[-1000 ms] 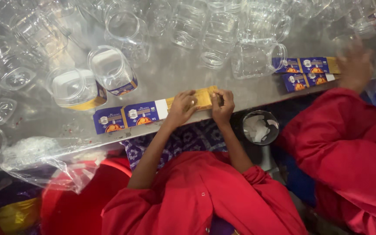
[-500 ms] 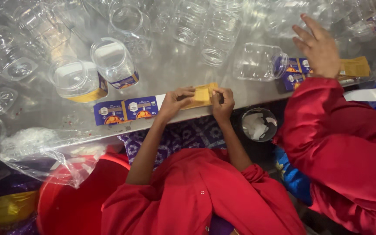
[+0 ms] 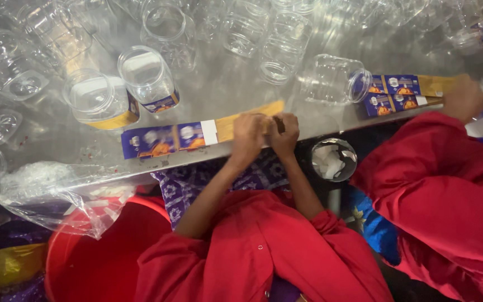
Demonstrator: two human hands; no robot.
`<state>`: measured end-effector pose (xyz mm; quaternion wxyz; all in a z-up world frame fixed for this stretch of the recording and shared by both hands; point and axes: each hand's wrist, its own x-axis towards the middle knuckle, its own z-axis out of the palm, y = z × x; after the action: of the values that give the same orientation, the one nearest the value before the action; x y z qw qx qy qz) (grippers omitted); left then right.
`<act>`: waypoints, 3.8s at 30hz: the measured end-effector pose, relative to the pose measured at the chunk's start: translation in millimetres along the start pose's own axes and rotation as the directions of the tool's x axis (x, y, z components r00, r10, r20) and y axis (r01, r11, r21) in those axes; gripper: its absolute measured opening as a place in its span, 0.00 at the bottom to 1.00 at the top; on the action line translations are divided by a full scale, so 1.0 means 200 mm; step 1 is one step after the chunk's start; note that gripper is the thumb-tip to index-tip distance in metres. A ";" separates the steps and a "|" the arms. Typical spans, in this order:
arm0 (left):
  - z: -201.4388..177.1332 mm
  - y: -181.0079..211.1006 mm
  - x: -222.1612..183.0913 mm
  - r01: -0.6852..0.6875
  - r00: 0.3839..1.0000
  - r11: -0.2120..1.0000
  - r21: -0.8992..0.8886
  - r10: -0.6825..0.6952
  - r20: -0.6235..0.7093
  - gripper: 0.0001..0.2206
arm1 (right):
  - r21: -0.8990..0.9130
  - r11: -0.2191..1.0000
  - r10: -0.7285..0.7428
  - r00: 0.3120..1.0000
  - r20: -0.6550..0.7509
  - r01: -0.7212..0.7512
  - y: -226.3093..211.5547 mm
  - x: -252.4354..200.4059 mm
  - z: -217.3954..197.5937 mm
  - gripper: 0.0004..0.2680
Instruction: The person labels plastic jars by hand, peeling paper backing from labels and pressing them onto the jars.
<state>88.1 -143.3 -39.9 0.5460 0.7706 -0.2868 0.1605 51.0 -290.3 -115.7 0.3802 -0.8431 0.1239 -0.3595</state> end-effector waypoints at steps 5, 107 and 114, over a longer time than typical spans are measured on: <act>0.07 0.39 0.05 -0.146 0.987 0.951 -0.274 0.159 0.027 0.06 | 0.027 0.996 0.079 0.993 0.092 -0.081 0.11 -0.15 -0.02 0.05; -0.94 0.08 -0.23 0.500 0.634 -0.037 -0.866 -0.665 0.394 0.11 | 0.311 0.950 -0.313 0.099 0.945 0.032 -0.77 -0.22 -0.44 0.27; -1.19 0.00 -0.38 0.442 0.628 0.058 -0.895 -0.733 0.262 0.15 | 0.169 0.985 -0.174 0.120 0.977 0.046 -0.53 -0.29 -0.60 0.13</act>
<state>45.3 100.0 1.6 0.9181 0.3475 0.0954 -0.1650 -81.0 -256.4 -13.3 0.3799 -0.8575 -0.2374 0.2532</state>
